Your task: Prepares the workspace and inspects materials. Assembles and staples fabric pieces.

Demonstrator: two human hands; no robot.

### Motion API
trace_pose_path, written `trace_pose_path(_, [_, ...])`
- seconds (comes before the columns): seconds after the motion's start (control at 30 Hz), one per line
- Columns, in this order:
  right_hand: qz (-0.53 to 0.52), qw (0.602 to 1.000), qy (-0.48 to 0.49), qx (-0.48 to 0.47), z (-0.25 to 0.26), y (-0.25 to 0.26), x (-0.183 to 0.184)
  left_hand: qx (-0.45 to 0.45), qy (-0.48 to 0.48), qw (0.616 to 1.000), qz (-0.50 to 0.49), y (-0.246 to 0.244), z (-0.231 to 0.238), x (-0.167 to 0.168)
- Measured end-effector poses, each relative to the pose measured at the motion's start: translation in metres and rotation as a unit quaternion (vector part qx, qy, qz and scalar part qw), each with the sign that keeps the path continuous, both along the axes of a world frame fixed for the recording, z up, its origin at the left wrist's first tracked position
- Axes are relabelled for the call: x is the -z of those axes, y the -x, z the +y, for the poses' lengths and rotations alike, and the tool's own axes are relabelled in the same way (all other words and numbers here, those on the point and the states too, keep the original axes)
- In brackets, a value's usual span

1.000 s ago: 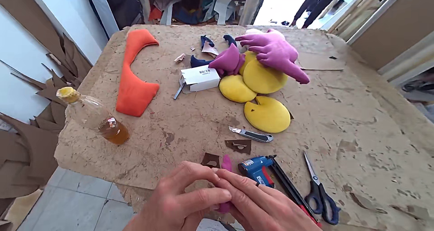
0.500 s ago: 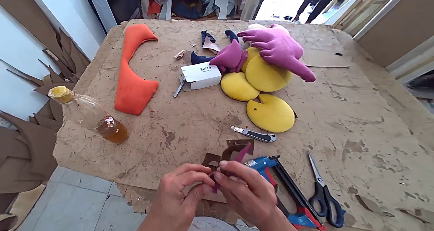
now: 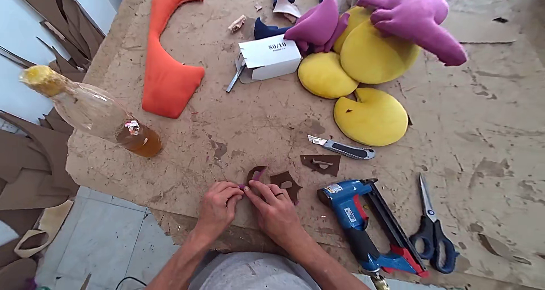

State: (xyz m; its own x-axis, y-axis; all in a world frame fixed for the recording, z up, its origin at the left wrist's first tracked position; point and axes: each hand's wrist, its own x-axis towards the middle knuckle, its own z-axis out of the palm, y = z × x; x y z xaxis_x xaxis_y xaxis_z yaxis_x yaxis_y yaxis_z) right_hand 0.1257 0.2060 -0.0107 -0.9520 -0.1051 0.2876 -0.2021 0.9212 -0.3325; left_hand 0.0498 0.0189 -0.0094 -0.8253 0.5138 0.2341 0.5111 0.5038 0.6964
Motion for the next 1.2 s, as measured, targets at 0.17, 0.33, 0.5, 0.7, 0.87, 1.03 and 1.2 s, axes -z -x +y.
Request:
trace_pose_path(0.17, [-0.049, 0.999, 0.012, 0.000, 0.005, 0.003, -0.025, -0.003, 0.049, 0.993, -0.110, 0.014, 0.001, -0.023])
trace_pose_path(0.33, [-0.062, 0.966, 0.008, 0.250, 0.060, -0.065, -0.079, -0.006, 0.097, 0.959, -0.267, 0.035, 0.007, -0.044])
trace_pose_path(0.5, [-0.182, 0.905, -0.034, 0.384, 0.096, -0.118, -0.057, 0.035, 0.147, 0.940, -0.306, 0.051, 0.009, -0.050])
trace_pose_path(0.7, [-0.264, 0.876, -0.023, 0.403, 0.112, -0.107, -0.066, 0.074, 0.100, 0.959, -0.256, 0.056, 0.003, -0.036])
trace_pose_path(0.87, [-0.292, 0.894, 0.026, 0.340, 0.085, -0.091, -0.138, 0.076, 0.064, 0.964, -0.247, 0.054, -0.001, -0.029])
trace_pose_path(1.03, [-0.278, 0.943, 0.062, 0.173, 0.012, -0.045, -0.156, 0.088, 0.038, 0.965, -0.244, 0.053, -0.002, -0.025])
trace_pose_path(1.2, [-0.253, 0.959, -0.006, 0.124, -0.002, -0.023, -0.129, 0.094, 0.028, 0.962, -0.253, 0.053, -0.002, -0.022])
